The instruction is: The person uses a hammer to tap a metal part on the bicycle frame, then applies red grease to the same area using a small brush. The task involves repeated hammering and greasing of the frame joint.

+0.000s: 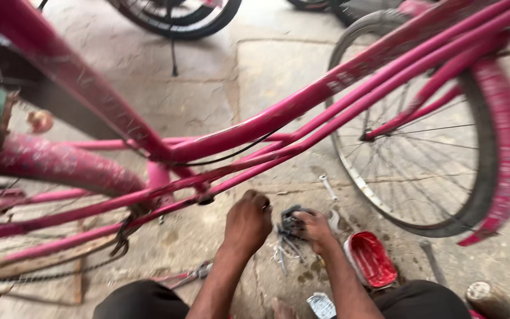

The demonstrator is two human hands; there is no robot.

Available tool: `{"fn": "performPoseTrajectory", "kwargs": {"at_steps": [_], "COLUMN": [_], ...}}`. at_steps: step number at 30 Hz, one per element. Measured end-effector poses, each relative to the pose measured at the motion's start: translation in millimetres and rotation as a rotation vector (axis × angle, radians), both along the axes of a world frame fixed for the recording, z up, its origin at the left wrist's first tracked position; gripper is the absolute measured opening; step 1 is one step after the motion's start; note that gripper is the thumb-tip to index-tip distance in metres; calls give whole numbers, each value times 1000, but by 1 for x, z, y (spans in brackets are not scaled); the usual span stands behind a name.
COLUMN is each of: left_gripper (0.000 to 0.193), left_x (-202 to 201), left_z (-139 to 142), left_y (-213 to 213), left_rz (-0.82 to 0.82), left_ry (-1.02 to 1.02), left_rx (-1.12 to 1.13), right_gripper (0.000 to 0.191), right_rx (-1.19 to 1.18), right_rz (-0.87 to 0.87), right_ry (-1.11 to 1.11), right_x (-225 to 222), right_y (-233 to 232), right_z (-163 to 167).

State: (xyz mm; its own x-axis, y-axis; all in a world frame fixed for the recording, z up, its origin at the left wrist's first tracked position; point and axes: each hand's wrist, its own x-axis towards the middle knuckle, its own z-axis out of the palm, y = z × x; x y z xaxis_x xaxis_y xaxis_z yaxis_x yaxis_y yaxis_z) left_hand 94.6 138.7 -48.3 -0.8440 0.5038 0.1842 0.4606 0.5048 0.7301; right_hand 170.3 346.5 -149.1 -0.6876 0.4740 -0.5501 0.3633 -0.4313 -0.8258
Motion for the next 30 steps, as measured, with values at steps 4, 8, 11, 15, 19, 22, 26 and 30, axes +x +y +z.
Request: {"fn": "performPoseTrajectory", "kwargs": {"at_steps": [4, 8, 11, 15, 19, 22, 26, 30], "left_gripper": [19, 14, 12, 15, 11, 12, 17, 20], "left_x": [2, 13, 23, 22, 15, 12, 5, 3], "left_z": [-3, 4, 8, 9, 2, -7, -27, -59], "left_y": [3, 3, -1, -7, -5, -2, 6, 17], "left_rz": [-88, -194, -159, -133, -137, -56, 121, 129], "left_ry": [47, -46, -96, -131, -156, -219, -730, -626], "left_rx": [149, 198, 190, 323, 364, 324, 368, 335], "right_gripper": [32, 32, 32, 31, 33, 30, 36, 28], "right_rx": [-224, -311, -421, -375, -464, -425, -210, -298], "right_rz": [61, 23, 5, 1, 89, 98, 117, 61], "right_ry": [165, 354, 359, 387, 397, 337, 400, 142], "right_x": [14, 32, 30, 20, 12, 6, 0, -3], "right_y": [-23, -41, -54, -60, -61, -62, -61, -57], "right_z": [74, 114, 110, 87, 74, 68, 59, 43]}}
